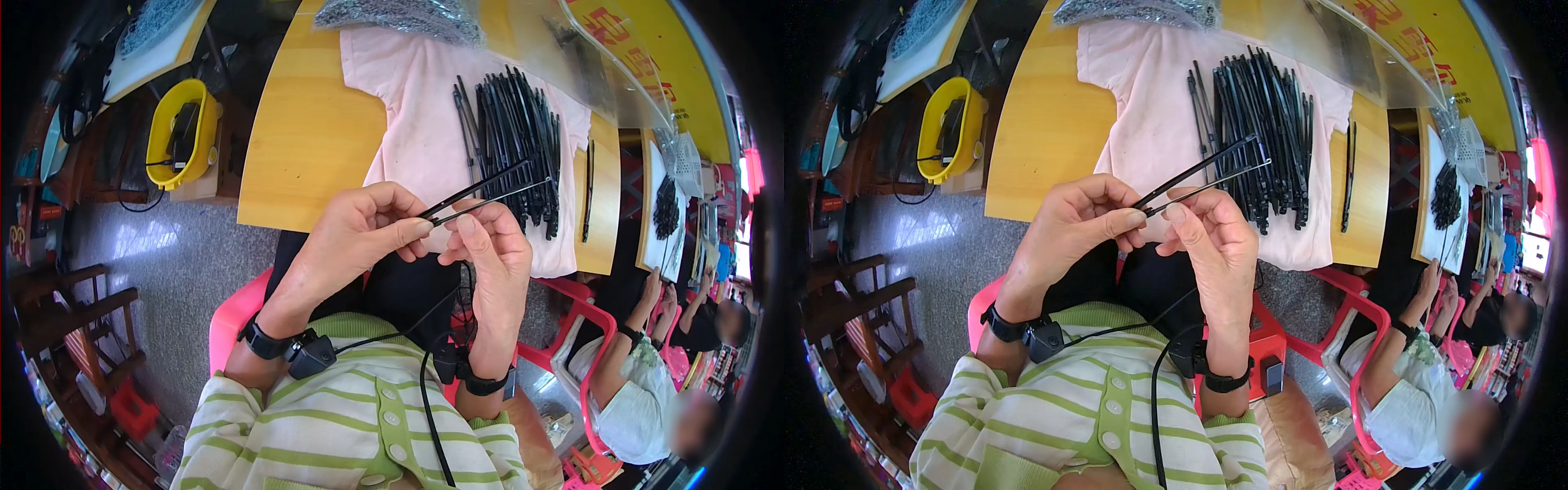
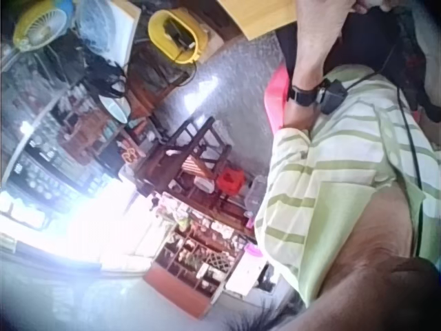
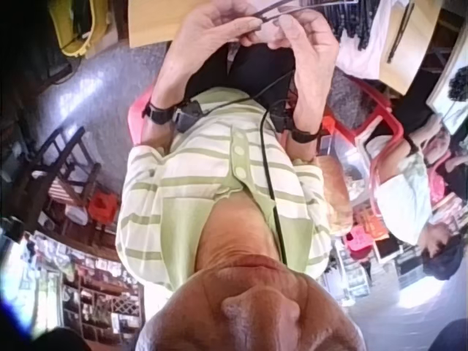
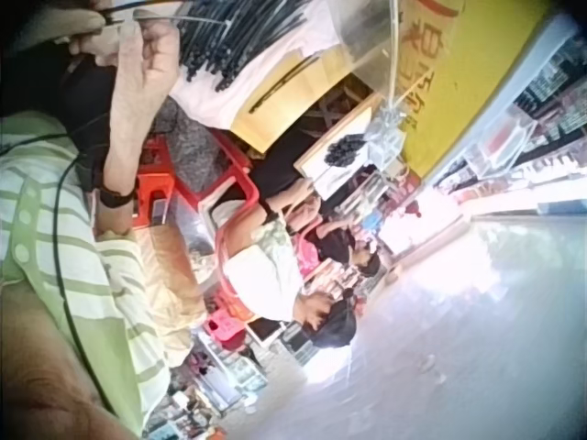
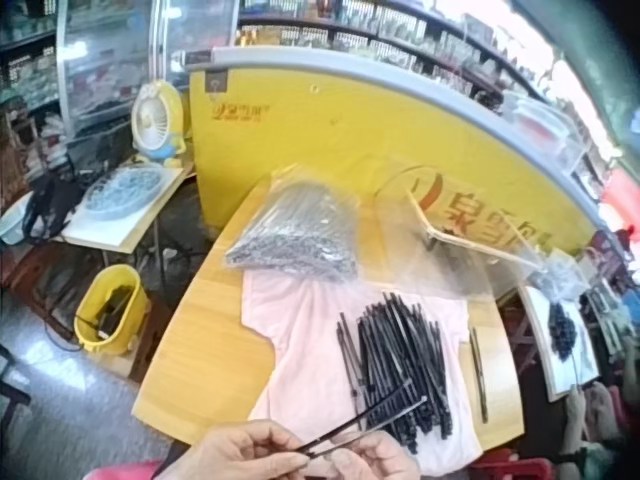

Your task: Thread white wire through holes in thin black rods to assemble components.

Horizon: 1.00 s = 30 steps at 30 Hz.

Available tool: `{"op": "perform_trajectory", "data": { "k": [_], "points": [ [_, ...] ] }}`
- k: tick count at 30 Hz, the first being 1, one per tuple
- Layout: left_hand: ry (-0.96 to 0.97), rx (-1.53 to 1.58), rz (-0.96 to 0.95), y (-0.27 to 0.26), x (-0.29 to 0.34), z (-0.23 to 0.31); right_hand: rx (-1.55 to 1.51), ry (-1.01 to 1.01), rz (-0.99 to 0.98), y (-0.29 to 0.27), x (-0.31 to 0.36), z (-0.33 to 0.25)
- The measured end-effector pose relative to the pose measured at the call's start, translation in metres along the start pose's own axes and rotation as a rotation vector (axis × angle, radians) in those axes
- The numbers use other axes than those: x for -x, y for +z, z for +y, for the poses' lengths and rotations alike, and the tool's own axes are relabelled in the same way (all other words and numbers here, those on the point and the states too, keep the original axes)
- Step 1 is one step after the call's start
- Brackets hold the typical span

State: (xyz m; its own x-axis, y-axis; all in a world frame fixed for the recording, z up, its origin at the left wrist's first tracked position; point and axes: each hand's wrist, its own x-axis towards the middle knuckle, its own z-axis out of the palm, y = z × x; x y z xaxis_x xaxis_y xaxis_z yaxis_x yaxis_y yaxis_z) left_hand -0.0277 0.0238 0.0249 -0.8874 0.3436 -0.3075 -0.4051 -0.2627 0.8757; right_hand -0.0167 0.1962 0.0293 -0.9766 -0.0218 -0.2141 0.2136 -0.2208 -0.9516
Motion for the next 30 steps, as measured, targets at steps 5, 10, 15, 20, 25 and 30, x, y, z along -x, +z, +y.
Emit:
{"op": "perform_trajectory", "data": {
  "k": [5,10,15,20,25,30],
  "points": [
    [0.009,-0.025,-0.044,0.002,0.000,-0.002,-0.035,-0.050,0.034,0.003,-0.001,-0.001],
    [0.012,0.000,-0.066,0.005,0.003,-0.007,-0.071,-0.028,-0.041,0.003,0.001,-0.004],
    [0.011,0.010,-0.095,0.010,0.006,-0.006,-0.103,-0.027,-0.035,0.001,0.001,-0.013],
    [0.001,0.044,-0.108,0.014,0.004,-0.001,-0.083,-0.024,-0.089,-0.001,-0.003,-0.017],
    [0.044,0.050,-0.116,0.019,0.007,0.005,-0.104,-0.061,-0.042,0.000,-0.004,-0.024],
    [0.056,0.091,-0.101,0.018,0.007,-0.006,-0.157,-0.127,0.047,0.005,-0.010,-0.027]
  ]
}}
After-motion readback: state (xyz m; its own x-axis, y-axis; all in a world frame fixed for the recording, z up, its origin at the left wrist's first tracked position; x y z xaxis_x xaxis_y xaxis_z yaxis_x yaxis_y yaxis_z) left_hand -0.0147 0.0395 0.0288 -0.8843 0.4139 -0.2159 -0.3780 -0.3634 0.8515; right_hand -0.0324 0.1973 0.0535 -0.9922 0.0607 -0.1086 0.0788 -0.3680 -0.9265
